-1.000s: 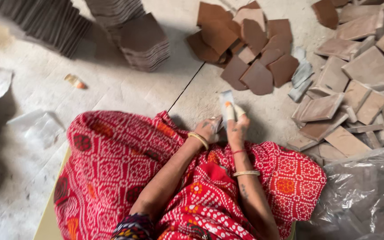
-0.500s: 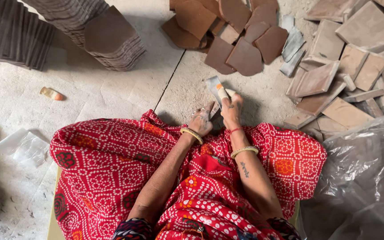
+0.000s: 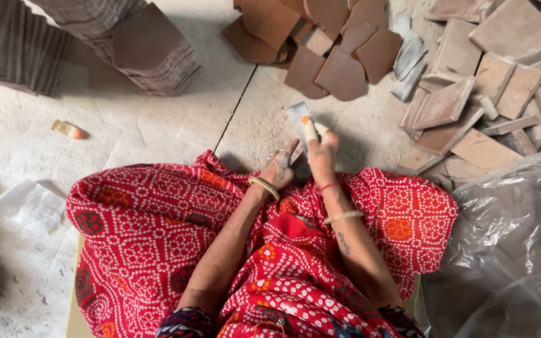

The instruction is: The person sits on the floor and sands brown shoe-shaped parts using a sanding block. They hold each part with one hand and rub the surface with the sanding block in the other hand, then place the sanded part into a stack.

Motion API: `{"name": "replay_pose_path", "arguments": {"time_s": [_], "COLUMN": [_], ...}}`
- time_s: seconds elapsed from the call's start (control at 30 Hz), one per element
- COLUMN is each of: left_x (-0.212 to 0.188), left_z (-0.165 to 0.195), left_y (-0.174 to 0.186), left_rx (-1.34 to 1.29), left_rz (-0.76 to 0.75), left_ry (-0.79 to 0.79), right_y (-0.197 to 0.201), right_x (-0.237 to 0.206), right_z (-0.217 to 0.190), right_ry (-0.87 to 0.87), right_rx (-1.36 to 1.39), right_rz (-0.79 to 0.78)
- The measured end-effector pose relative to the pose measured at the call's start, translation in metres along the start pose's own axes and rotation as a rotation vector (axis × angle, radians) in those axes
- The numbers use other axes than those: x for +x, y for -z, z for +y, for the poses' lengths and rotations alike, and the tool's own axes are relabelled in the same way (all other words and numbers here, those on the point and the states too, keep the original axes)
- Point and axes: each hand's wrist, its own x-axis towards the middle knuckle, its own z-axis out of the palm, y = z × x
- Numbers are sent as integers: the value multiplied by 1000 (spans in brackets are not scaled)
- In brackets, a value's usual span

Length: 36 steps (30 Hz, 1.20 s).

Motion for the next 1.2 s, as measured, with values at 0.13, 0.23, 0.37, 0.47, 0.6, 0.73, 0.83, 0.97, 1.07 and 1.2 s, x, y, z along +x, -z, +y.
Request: {"name": "replay_pose_path", "arguments": {"time_s": [0.13, 0.23, 0.37, 0.47, 0.6, 0.73, 0.83, 0.97, 1.07, 1.2], "left_x": [1, 1, -3, -4, -5, -12, -12, -11, -12, -13], "left_z": [9, 13, 5, -5, -6, -3, 1, -1, -7, -10], "left_y": [-7, 1, 14, 12, 8, 15, 20, 19, 18, 19], "left_rx": [21, -8, -139, -386, -455, -398, -390, -284, -406, -425], "left_rz": [79, -23, 90, -84, 23, 192, 155, 77, 92, 148], "left_ry": [-59, 35, -268, -72, -91, -382, -360, -176, -180, -379], "right_y": [4, 7, 5, -2, -4, 3, 4, 2, 4, 5], "right_x": [-5, 7, 0, -31, -39, -13, -12, -18, -15, -15], "right_z": [6, 4, -6, -15, -24, -18, -4, 11, 13, 9], "right_ry": [226, -114, -238, 90, 373, 362, 228, 411, 489, 428], "right_rx": [-8, 194, 141, 46, -4, -51, -116, -338, -285, -126], "right_rz": [-28, -25, -5, -57, -54, -48, -133, -53, -28, -51]}}
